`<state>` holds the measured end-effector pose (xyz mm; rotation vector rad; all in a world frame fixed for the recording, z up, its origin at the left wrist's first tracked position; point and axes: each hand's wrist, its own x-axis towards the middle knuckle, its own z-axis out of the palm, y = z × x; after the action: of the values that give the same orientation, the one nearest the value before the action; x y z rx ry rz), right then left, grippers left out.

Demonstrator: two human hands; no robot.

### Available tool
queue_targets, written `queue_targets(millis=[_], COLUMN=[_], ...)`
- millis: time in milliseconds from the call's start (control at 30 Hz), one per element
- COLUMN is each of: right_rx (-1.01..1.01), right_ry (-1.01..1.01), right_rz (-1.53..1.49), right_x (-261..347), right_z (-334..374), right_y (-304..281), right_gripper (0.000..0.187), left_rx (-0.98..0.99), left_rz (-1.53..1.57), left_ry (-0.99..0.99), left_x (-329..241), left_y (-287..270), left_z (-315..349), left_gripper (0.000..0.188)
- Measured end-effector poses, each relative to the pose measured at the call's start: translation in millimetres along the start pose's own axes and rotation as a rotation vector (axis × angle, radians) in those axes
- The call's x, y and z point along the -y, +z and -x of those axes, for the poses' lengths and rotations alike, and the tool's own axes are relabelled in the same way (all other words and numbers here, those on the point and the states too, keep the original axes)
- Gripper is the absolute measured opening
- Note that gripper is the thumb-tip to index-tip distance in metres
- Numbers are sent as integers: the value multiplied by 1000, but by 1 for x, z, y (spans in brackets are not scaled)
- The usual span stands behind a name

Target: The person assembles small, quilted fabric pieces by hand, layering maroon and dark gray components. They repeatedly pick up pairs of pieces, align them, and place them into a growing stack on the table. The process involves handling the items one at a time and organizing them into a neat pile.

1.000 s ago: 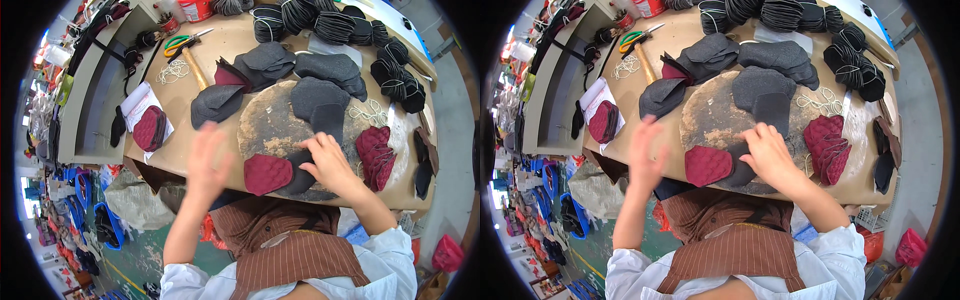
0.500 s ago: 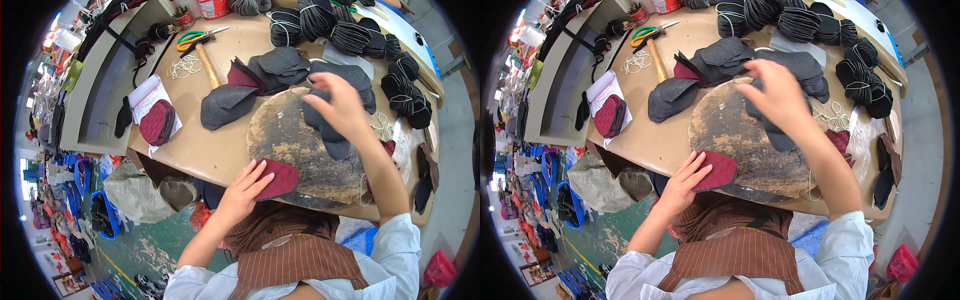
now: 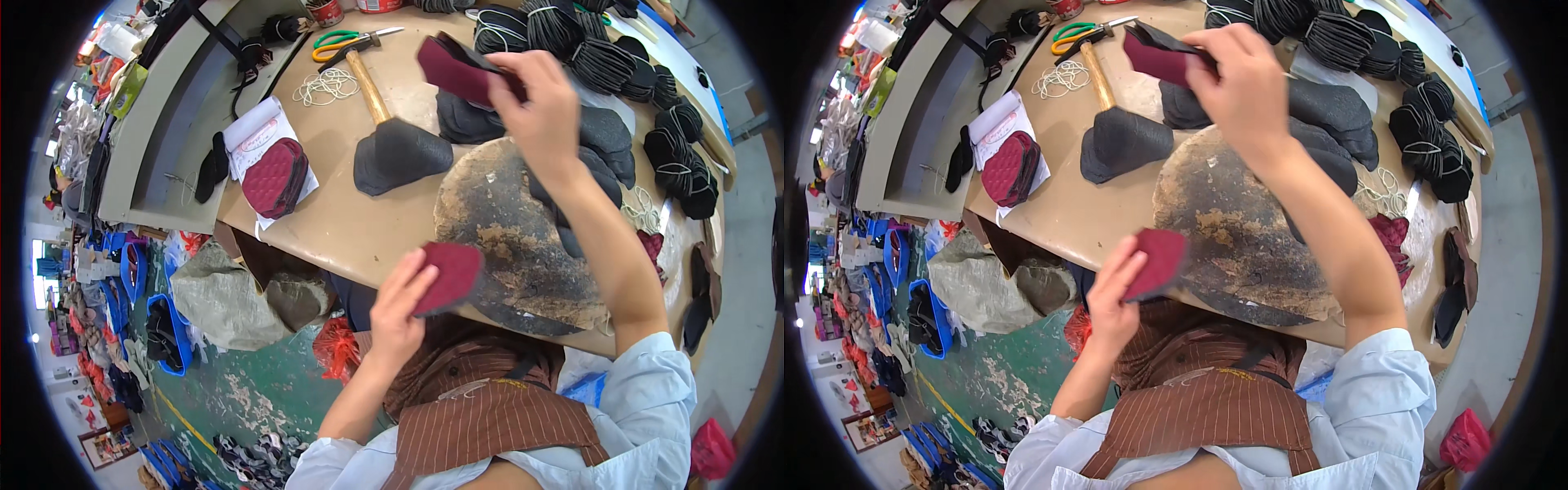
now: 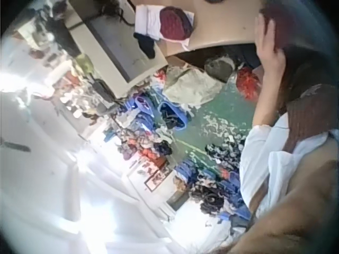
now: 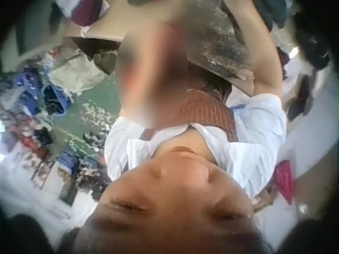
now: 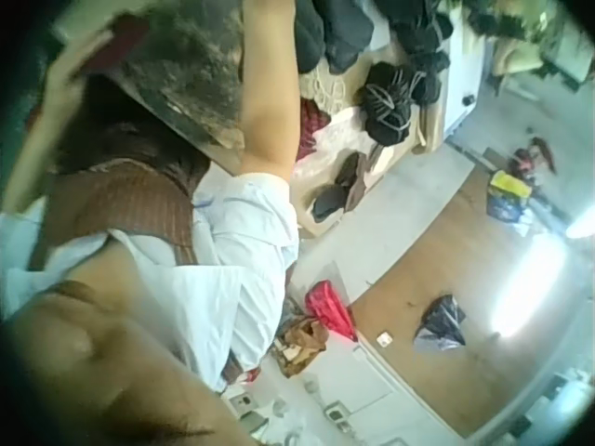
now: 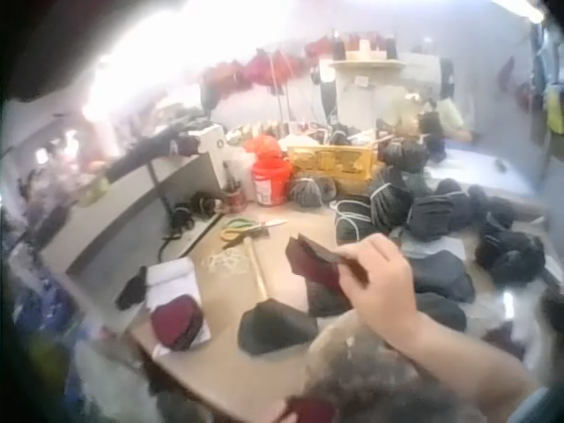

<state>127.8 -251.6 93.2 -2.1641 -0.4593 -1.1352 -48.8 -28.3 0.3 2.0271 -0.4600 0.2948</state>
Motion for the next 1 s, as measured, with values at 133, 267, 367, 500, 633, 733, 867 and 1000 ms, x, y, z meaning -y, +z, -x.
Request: queue_targets(millis=[133, 267, 367, 500, 633, 733, 867, 1000], right_rx=[158, 700, 660, 598, 610, 458, 225, 458], right_ry=[-205, -106, 93, 226, 306, 454, 920, 795], right_rz=[91, 21, 5, -99, -143, 78, 358, 293], right_x=[10, 41, 47, 48, 47, 33, 12, -2], right_z=[65, 162, 188, 192, 186, 180, 198, 214], right_y=[-73, -131, -155, -154, -169, -220, -297, -306], right_gripper=[29, 23, 26, 28, 33, 25, 49, 79], left_rx=[-306, 130, 142, 228, 489, 416, 425, 448], left_rz=[-258, -516, -471, -354, -285, -287, -293, -333], left_ry=[31, -60, -98, 173, 237, 202, 168, 154], left_x=[14, 36, 13, -37, -57, -52, -65, -71], left_y=[-16, -28, -22, 13, 61, 71, 78, 79], left_z=[-10, -13, -14, -12, 9, 18, 28, 39], left_gripper=[51, 62, 65, 56, 45, 39, 47, 55])
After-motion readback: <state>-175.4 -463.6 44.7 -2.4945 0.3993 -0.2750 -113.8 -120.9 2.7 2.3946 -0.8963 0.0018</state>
